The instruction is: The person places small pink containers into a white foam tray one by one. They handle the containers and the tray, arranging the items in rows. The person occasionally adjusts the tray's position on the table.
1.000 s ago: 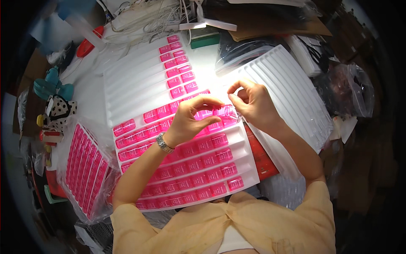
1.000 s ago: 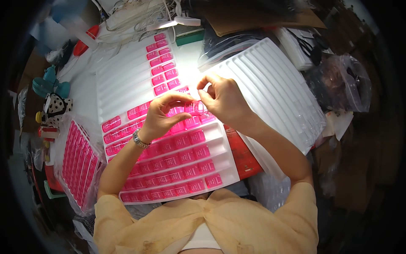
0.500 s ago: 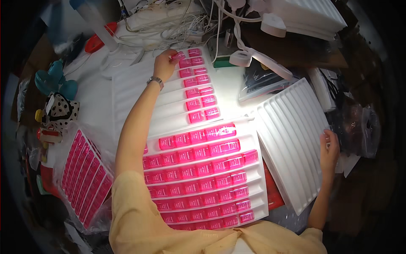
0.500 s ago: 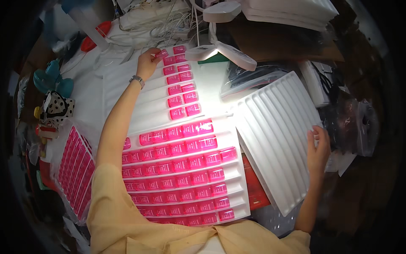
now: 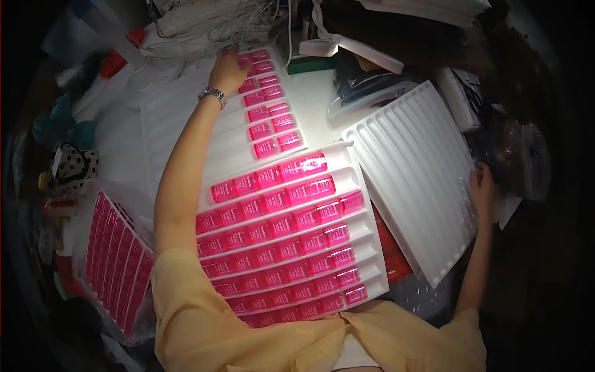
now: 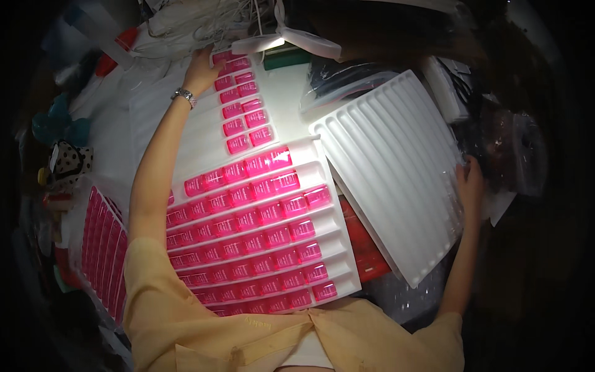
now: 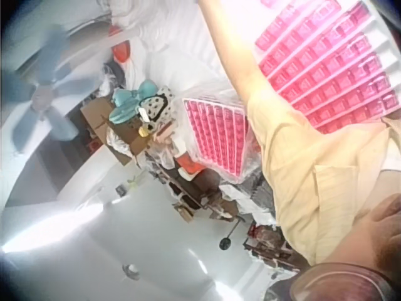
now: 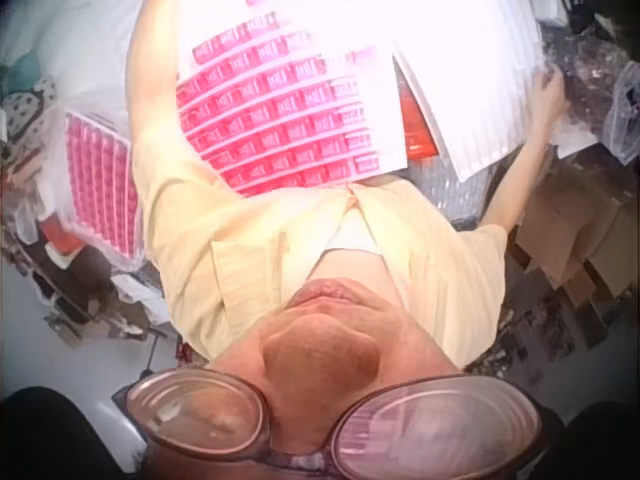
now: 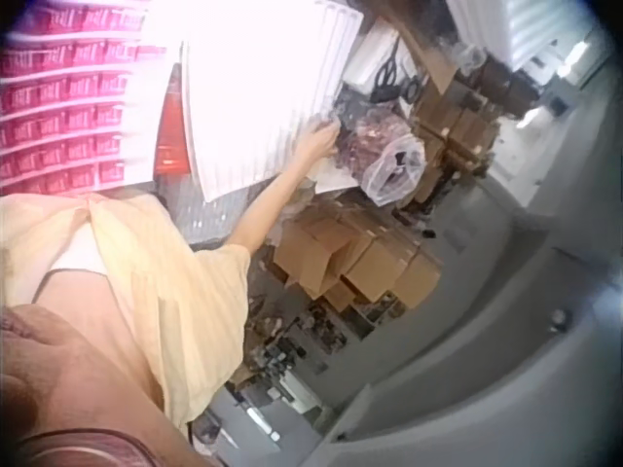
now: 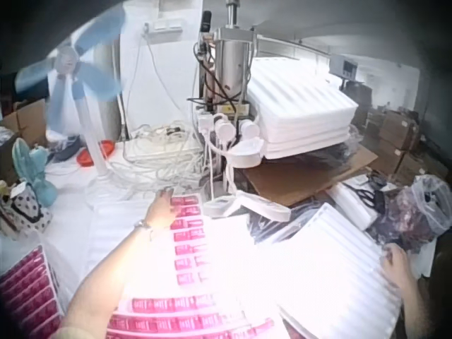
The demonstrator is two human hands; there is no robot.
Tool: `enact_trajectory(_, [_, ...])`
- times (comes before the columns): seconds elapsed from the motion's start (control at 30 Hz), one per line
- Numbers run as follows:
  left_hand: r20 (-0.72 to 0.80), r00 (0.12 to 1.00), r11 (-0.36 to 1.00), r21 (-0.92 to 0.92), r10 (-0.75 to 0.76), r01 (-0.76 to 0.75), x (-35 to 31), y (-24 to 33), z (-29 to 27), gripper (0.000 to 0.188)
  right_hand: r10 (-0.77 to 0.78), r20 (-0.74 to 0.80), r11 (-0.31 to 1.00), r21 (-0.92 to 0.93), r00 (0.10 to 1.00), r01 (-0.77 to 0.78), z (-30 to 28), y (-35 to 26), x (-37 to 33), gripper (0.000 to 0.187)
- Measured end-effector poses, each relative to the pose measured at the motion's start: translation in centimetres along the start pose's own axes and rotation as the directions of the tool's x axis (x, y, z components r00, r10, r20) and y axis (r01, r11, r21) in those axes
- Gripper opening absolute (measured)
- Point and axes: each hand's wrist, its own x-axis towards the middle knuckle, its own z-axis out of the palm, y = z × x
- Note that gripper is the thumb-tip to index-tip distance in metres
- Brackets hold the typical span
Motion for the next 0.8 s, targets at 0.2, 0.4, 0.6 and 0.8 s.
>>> enact_trajectory(0.2, [0.248, 0.812, 0.823, -0.382, 0.529, -0.419, -15.6, 16.7, -4.9, 0.020, -0.220, -0.215, 0.963, 0.108, 0.951, 0.247, -1.8, -1.8, 0.5, 0.021])
enact_trajectory(0.4, [0.229, 0.849, 0.879, -0.136, 0.477, -0.457, -21.9, 19.5, -3.9, 0.024, -0.266, 0.205, 0.382, 0.920, 0.942, -0.092, -2.0, -18.4, -3.7, 0.010])
enact_trajectory(0.6, [0.425, 0.862, 0.335, -0.883, 0.276, 0.328, -23.7, 20.5, -5.8, 0.021, -0.423, -0.211, 0.403, 0.827, 0.881, 0.391, -2.9, -26.0, -9.4, 0.013])
enact_trajectory(0.8, [0.308, 0.907, 0.413, -0.894, 0.287, 0.173, -24.4, 17.7, -6.9, 0.026, -0.722, -0.009, 0.372, 0.838, 0.692, 0.399, -5.1, -21.5, -9.3, 0.039])
